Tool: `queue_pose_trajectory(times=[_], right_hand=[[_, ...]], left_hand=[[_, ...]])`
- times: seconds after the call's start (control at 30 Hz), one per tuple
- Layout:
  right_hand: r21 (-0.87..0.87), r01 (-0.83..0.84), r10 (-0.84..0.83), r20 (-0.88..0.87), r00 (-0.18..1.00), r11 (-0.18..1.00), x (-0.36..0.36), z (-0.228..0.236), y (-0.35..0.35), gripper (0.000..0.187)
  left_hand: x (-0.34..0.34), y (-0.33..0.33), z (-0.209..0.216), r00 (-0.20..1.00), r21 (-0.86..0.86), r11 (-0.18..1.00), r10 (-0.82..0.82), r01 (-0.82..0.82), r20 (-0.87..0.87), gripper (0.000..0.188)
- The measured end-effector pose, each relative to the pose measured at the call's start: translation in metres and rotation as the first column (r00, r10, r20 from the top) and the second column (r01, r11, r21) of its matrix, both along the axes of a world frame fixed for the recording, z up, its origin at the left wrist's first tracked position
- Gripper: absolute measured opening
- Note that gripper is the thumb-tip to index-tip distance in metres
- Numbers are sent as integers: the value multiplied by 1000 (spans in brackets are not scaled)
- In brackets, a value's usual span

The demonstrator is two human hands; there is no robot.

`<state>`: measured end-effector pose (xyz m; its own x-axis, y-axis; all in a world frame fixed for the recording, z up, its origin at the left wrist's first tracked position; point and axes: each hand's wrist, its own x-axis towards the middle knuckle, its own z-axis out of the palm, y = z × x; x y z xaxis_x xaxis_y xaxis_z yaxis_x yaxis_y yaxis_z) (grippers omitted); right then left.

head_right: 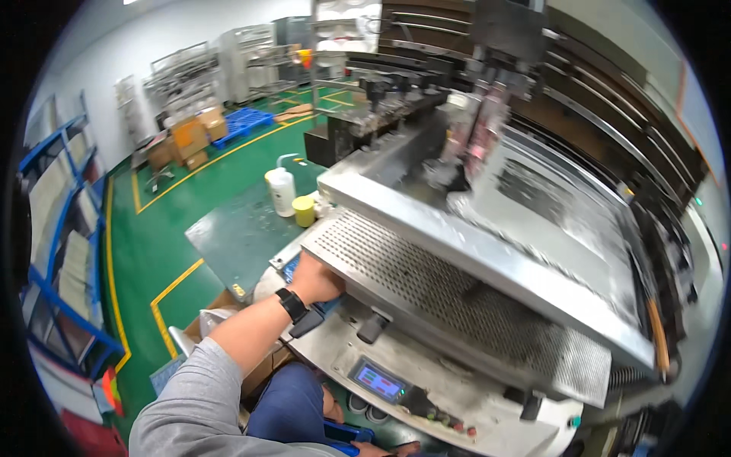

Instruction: Operating a machine to process printed circuit boards on an electronics assembly line.

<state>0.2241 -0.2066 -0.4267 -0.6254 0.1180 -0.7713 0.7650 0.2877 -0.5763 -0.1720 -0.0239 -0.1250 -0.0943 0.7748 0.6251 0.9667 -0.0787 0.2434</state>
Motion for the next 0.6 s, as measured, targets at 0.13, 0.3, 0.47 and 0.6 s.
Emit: queue_pose_trajectory(times=[0.13,0.3,0.47,0.6], right_hand=[[-188,303,-282,130,951,934,-2,-20,4,56],[-147,-43,48,27,999,988,-8,-20,19,54],[-77,-115,101,-169,980,990,5,-16,3,52],[79,-137,150,-199,968,987,16,-35,-9,88]], left_hand=[[-2,2,3,1000,-169,985,27,-28,-10,53],[4,0,13,999,-143,990,11,-16,-31,48],[-1,3,2,993,-29,999,-32,28,-114,50],[-7,11,-13,997,-14,998,-59,59,-57,33]])
